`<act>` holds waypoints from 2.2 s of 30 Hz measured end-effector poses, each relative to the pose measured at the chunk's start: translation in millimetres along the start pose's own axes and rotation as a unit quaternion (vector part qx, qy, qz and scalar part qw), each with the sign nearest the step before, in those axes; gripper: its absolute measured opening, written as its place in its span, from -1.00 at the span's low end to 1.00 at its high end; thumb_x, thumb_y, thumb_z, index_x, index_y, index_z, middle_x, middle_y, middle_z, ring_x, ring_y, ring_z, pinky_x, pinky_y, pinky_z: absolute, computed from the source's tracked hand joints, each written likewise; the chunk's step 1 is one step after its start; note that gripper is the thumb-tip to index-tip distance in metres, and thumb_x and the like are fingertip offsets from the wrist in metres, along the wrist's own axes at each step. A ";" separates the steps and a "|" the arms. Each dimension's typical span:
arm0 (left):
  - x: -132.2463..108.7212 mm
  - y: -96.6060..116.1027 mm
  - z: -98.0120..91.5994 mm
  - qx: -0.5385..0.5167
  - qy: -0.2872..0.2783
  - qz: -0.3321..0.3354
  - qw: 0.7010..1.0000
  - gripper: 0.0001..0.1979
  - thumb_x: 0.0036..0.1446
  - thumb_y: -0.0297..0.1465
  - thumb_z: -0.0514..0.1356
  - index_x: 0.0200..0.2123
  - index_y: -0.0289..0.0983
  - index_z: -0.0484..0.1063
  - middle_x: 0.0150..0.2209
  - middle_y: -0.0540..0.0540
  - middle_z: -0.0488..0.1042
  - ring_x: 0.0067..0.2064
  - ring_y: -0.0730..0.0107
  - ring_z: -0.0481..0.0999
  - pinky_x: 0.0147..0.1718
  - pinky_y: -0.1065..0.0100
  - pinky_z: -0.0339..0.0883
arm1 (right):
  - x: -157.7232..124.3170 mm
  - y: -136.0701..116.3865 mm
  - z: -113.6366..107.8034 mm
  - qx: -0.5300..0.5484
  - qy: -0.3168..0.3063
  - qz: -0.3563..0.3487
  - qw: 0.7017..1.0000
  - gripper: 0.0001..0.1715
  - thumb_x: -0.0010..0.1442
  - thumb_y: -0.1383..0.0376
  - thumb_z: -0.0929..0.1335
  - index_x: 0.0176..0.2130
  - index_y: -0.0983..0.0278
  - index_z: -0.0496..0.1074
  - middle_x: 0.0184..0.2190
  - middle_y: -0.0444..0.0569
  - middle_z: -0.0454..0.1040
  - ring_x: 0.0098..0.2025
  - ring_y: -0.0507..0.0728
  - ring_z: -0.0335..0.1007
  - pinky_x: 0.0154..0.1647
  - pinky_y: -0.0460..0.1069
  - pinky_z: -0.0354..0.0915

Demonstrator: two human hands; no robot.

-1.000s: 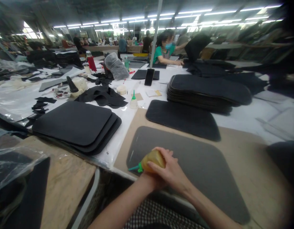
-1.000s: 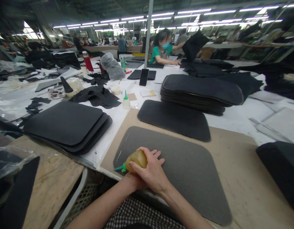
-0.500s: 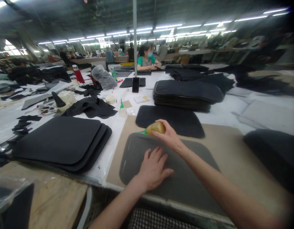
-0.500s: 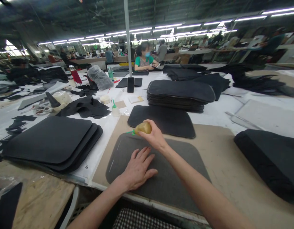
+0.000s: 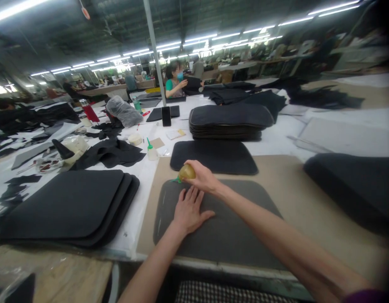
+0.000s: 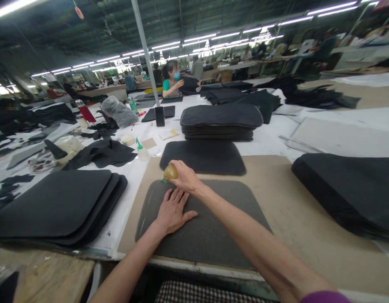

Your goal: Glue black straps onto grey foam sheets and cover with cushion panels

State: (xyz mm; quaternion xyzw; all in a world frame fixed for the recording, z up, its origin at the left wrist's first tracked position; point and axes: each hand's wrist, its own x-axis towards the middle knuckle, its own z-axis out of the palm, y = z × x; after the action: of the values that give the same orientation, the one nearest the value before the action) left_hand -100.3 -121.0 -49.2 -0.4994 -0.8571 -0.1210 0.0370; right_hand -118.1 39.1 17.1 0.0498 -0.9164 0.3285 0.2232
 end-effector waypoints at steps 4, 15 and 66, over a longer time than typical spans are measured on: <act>1.6 -0.3 1.8 0.012 -0.011 0.002 1.000 -0.17 0.25 0.19 -0.19 0.40 -0.20 0.02 0.44 -0.21 0.02 0.45 0.07 -0.06 0.36 -0.10 -0.15 | -3.6 3.7 -12.0 0.003 0.023 0.017 1.000 -0.42 0.10 0.19 0.48 0.07 0.18 0.30 0.00 0.02 0.43 0.03 0.22 0.40 0.07 0.11 0.30; 1.6 4.5 -4.7 0.004 0.003 0.000 1.000 -0.24 0.26 0.17 -0.13 0.27 -0.22 0.24 0.30 -0.23 0.29 0.36 0.06 0.16 0.35 -0.11 -0.11 | 0.3 -5.5 17.1 0.032 -0.007 -0.003 0.999 -0.37 0.09 0.18 0.51 0.09 0.18 0.28 0.02 0.01 0.42 0.04 0.21 0.40 0.05 0.08 0.31; 5.2 6.4 8.2 0.116 -0.008 0.030 0.993 -0.32 0.35 0.05 -0.14 0.40 -0.15 0.05 0.45 -0.14 0.01 0.45 0.16 -0.01 0.35 -0.02 -0.07 | -147.4 85.1 -157.5 0.074 0.157 0.245 0.954 -0.37 0.15 -0.02 0.39 0.12 0.17 0.30 -0.23 -0.11 0.54 -0.40 0.11 0.45 -0.37 0.03 0.41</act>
State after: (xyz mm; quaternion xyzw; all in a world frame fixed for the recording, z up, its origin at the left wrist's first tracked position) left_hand -96.8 -111.6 -55.1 -0.5182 -0.8503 -0.0158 0.0912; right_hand 53.0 195.7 10.4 -0.2125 -0.8269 0.4435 0.2727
